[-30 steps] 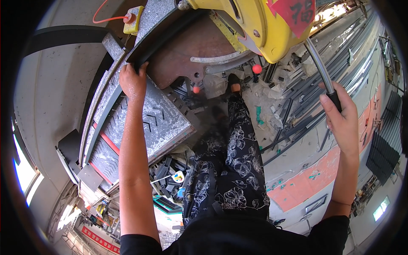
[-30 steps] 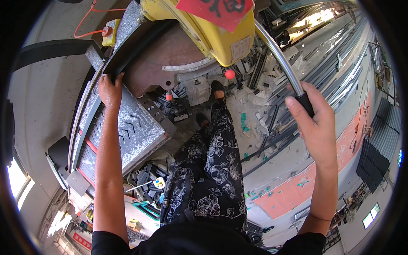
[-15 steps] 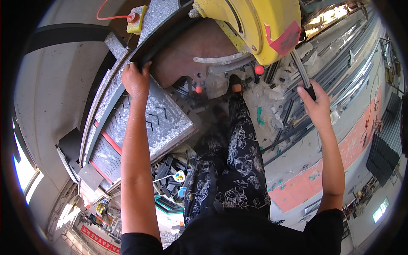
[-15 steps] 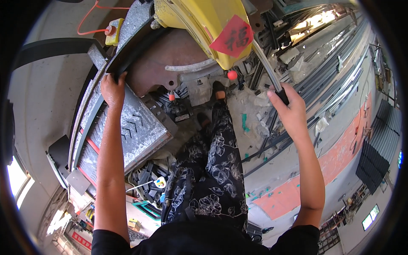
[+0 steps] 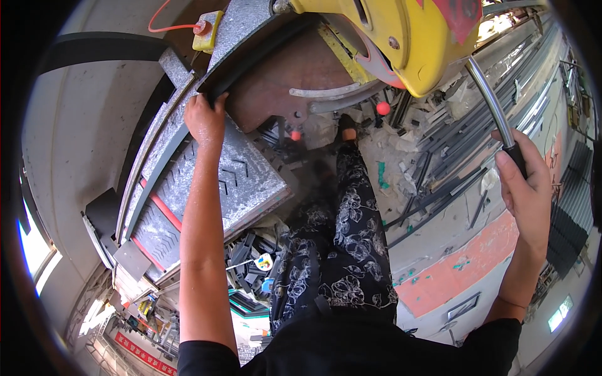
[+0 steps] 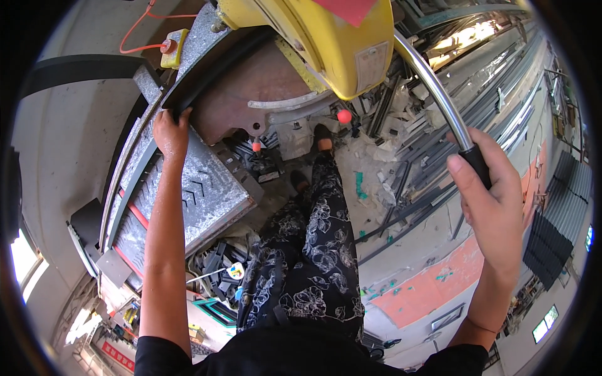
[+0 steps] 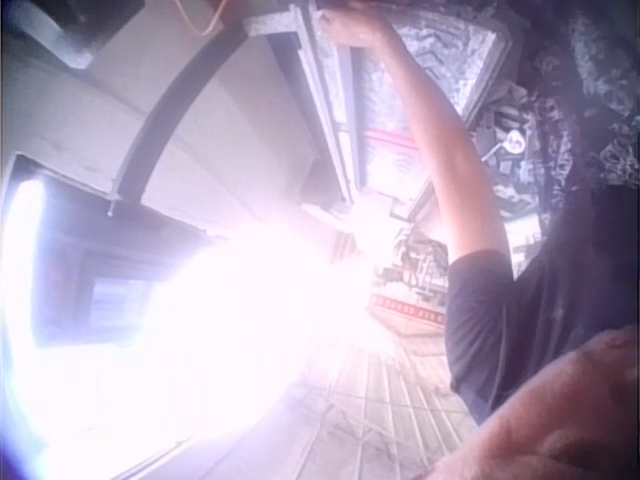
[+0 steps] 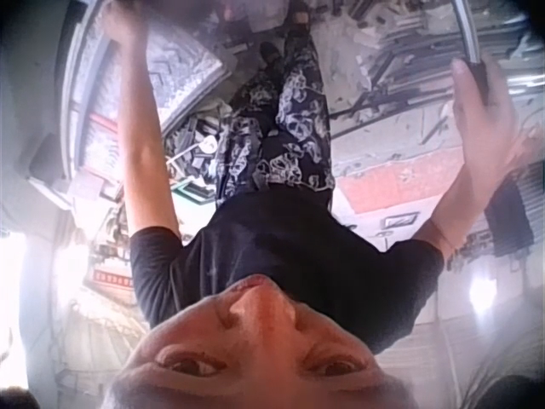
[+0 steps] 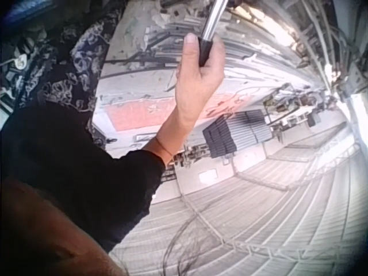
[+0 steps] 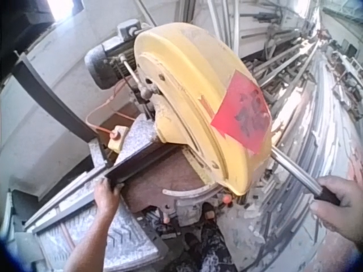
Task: The person picks up long metal strips, places them into a cutting machine, operates the machine via a touchscreen, and then places the cut strips onto large green window frames.
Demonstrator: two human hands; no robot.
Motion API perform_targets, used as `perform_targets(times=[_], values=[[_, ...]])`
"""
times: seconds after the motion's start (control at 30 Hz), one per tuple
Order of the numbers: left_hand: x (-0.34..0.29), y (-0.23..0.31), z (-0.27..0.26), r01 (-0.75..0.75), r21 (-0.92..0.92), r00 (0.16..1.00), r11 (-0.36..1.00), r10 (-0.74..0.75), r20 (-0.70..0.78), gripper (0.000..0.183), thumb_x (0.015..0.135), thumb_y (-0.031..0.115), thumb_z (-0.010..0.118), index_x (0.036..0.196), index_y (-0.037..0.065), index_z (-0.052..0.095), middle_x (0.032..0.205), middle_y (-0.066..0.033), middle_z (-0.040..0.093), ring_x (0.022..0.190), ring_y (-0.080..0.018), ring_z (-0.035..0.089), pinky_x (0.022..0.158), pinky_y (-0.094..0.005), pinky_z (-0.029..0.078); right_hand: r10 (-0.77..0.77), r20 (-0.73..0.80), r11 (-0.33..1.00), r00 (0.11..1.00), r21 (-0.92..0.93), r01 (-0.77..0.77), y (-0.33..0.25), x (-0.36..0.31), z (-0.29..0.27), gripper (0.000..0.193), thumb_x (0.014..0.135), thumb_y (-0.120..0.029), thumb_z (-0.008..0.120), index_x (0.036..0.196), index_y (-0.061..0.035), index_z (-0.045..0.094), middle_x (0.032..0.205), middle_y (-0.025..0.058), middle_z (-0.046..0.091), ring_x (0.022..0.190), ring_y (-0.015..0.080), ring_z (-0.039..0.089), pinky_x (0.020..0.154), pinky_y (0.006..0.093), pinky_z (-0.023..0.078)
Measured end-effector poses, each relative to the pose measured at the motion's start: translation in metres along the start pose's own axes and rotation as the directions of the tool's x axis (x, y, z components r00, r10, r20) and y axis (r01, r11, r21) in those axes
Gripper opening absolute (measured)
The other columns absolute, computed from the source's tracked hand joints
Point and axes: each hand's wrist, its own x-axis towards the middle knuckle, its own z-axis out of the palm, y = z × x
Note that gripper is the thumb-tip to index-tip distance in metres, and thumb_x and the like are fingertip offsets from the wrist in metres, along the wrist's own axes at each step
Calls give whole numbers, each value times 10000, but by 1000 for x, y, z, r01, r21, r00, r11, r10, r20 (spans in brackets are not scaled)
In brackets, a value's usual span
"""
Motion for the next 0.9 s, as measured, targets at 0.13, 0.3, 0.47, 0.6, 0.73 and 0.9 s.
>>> perform_targets(times=[0.13, 0.3, 0.47, 0.6, 0.73, 0.9], values=[[0, 0, 0, -11, -4, 1000, 1000, 11, -12, 412, 761, 358, 704, 781, -39, 593, 800, -183, 591, 791, -361, 576, 722, -434, 451, 28, 21, 1000, 999, 11, -29, 9, 4, 5, 339, 898, -196, 614, 1165, 6, 557, 608, -71, 416, 444, -11, 335, 392, 161, 240], [0, 1, 1, -3, 27, 1000, 1000, 3, -2, 421, 763, 367, 703, 777, -38, 587, 805, -183, 586, 805, -361, 572, 733, -436, 445, 12, 46, 997, 999, 78, -16, 18, 8, 8, 315, 902, -219, 614, 1126, -1, 571, 612, -76, 416, 444, -12, 331, 392, 165, 236], [-2, 1, 4, -7, 34, 1000, 999, 7, 0, 425, 770, 375, 698, 766, -33, 580, 811, -183, 582, 823, -359, 568, 741, -441, 439, 8, 52, 990, 999, 140, -15, 30, 12, 13, 314, 903, -246, 619, 1099, -4, 582, 614, -79, 417, 450, -13, 339, 394, 168, 240], [-1, 1, 3, -15, 39, 1000, 999, 15, -4, 418, 773, 370, 695, 766, -32, 578, 810, -180, 582, 818, -358, 567, 737, -440, 439, 6, 61, 990, 998, 138, -14, 35, 14, 15, 310, 901, -256, 624, 1082, -7, 589, 619, -77, 425, 453, -10, 343, 398, 170, 245], [-1, 0, 2, -23, 34, 1000, 999, 24, -13, 413, 767, 363, 699, 774, -32, 578, 808, -177, 582, 813, -358, 565, 733, -436, 441, -6, 71, 985, 997, 172, -6, 46, 21, 22, 306, 897, -262, 631, 1060, -5, 595, 612, -75, 436, 448, -2, 345, 398, 179, 247], [-2, 0, 3, -39, 34, 998, 999, 41, -45, 411, 760, 363, 704, 770, -29, 579, 795, -176, 578, 801, -360, 565, 720, -435, 443, 14, 65, 986, 998, 163, -24, 75, 34, 44, 290, 887, -282, 641, 1017, -25, 603, 587, -74, 431, 452, 9, 357, 412, 191, 253]])
